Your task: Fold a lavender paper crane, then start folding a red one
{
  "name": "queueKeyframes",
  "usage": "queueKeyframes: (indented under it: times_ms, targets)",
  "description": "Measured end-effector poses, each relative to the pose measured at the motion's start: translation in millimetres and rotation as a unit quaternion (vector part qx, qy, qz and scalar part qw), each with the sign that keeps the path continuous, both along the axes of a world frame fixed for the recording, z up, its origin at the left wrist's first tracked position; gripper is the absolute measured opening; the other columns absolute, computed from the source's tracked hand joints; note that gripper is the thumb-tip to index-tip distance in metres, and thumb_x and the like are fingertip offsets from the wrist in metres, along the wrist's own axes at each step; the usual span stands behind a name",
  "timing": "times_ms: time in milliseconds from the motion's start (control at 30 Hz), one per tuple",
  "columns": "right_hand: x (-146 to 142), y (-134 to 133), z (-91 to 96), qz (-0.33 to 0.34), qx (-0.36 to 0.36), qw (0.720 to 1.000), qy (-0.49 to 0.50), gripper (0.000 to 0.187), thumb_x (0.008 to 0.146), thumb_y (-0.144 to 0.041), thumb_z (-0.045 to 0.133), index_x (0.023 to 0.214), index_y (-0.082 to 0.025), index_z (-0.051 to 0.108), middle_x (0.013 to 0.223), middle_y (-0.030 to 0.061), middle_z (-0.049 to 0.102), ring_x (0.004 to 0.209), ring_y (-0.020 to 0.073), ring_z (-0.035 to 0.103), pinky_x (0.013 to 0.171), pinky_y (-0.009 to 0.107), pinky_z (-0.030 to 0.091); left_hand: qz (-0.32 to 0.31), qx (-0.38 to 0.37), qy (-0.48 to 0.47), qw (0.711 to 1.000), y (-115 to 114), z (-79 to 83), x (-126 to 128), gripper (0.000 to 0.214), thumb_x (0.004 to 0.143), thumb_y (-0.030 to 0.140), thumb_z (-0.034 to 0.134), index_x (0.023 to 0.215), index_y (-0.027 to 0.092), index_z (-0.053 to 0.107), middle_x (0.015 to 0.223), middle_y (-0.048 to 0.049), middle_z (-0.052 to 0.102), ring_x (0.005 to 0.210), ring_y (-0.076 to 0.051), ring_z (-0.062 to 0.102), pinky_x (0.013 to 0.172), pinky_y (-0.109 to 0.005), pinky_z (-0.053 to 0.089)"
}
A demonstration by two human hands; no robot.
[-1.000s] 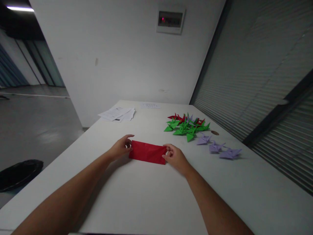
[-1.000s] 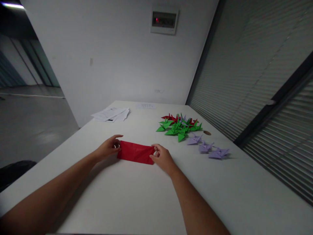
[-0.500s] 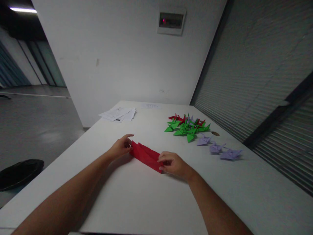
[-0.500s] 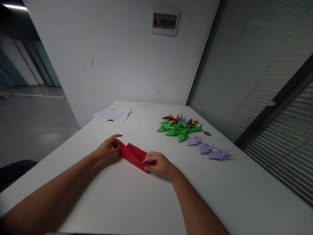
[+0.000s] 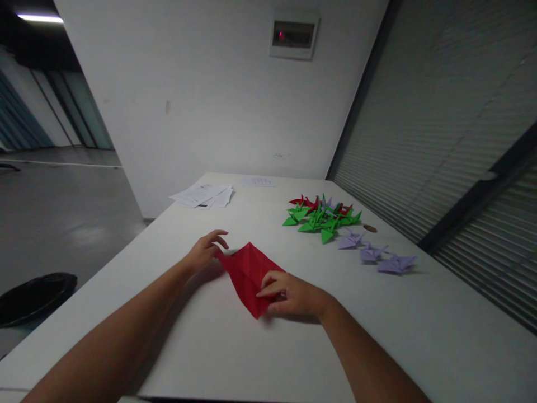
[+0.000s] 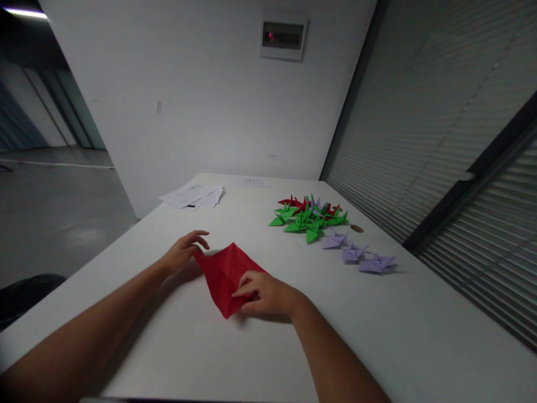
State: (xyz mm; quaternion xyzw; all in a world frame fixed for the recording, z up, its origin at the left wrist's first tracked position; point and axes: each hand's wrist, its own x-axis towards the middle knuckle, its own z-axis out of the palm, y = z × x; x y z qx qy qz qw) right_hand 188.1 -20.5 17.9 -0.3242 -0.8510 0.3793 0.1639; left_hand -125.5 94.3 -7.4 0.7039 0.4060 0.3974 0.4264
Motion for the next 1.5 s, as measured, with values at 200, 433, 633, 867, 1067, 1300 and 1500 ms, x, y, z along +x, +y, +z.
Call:
queueKeyframes:
  times_ms: [200, 433, 633, 867, 1067, 1300, 1500]
  targets:
    - [-0.5, -3.4, 0.7, -0.014, 0.062, 0.996, -0.057, 0.037, 0.087, -0.035, 0.072, 0.123, -0.028, 0.073, 0.123, 0.0051, 0.059, 0.100, 0.0188, 0.064, 0.092, 0.030, 0.050, 0.128, 0.013, -0.024, 0.991, 8.4, -1.1, -1.6, 0.038, 0.073, 0.021, 0.046, 0.106, 0.016, 0.066, 0.085, -0.0034, 0.068, 0.053, -0.012, 0.055, 0.051, -0.027, 0.046]
    - [-8.0, -6.4, 2.9, -0.057, 0.113, 0.983, -0.134, 0.044, 0.086, -0.033, 0.071, 0.130, -0.029, 0.068, 0.126, 0.0058, 0.055, 0.094, 0.0189, 0.062, 0.085, 0.030, 0.050, 0.003, 0.117, 0.151, 0.982, -6.4, 9.3, 12.9, 0.027, 0.081, 0.018, 0.049, 0.101, 0.018, 0.069, 0.084, -0.0027, 0.070, 0.066, -0.014, 0.059, 0.062, -0.026, 0.047]
    - [-15.0, -7.2, 4.2, -0.069, 0.124, 0.971, -0.195, 0.048, 0.090, -0.041, 0.066, 0.135, -0.025, 0.063, 0.128, 0.0095, 0.053, 0.100, 0.0234, 0.062, 0.090, 0.035, 0.049, -0.192, 0.260, 0.268, 0.908, -22.2, 19.5, 29.0, 0.031, 0.084, 0.008, 0.053, 0.107, 0.019, 0.071, 0.102, -0.0069, 0.071, 0.089, -0.017, 0.065, 0.079, -0.028, 0.050]
    - [-17.1, -8.0, 3.6, -0.077, 0.115, 0.975, -0.172, 0.051, 0.089, -0.045, 0.067, 0.134, -0.024, 0.062, 0.133, 0.0106, 0.053, 0.106, 0.0259, 0.062, 0.096, 0.036, 0.048, -0.207, 0.279, 0.280, 0.895, -17.0, 8.9, 28.9, 0.028, 0.086, 0.027, 0.070, 0.114, 0.021, 0.071, 0.115, -0.0113, 0.068, 0.103, -0.023, 0.064, 0.091, -0.035, 0.052]
    - [-6.8, -0.1, 6.6, -0.110, 0.118, 0.985, -0.068, 0.039, 0.093, -0.036, 0.064, 0.129, -0.021, 0.066, 0.121, 0.0087, 0.065, 0.106, 0.0217, 0.062, 0.096, 0.032, 0.047, -0.195, 0.278, 0.307, 0.889, -14.4, 5.6, 26.0, 0.034, 0.083, 0.032, 0.074, 0.115, 0.020, 0.071, 0.117, -0.0121, 0.068, 0.107, -0.026, 0.062, 0.095, -0.038, 0.050]
    - [28.3, 33.6, -18.8, -0.363, 0.205, 0.902, -0.115, 0.031, 0.093, -0.016, 0.053, 0.119, -0.012, 0.069, 0.112, 0.0147, 0.068, 0.104, 0.0233, 0.063, 0.096, 0.033, 0.047, -0.200, 0.264, 0.303, 0.894, -9.0, -0.2, 22.7, 0.035, 0.083, 0.028, 0.074, 0.117, 0.021, 0.071, 0.122, -0.0128, 0.068, 0.112, -0.027, 0.062, 0.098, -0.040, 0.051]
    - [39.9, 42.1, -37.2, -0.381, 0.166, 0.884, -0.217, 0.052, 0.094, -0.022, 0.053, 0.144, -0.009, 0.051, 0.135, 0.0213, 0.060, 0.126, 0.0308, 0.054, 0.109, 0.041, 0.038, -0.227, 0.270, 0.280, 0.893, -4.9, -5.5, 19.0, 0.030, 0.089, 0.020, 0.063, 0.119, 0.021, 0.071, 0.131, -0.0125, 0.066, 0.119, -0.025, 0.062, 0.101, -0.038, 0.051]
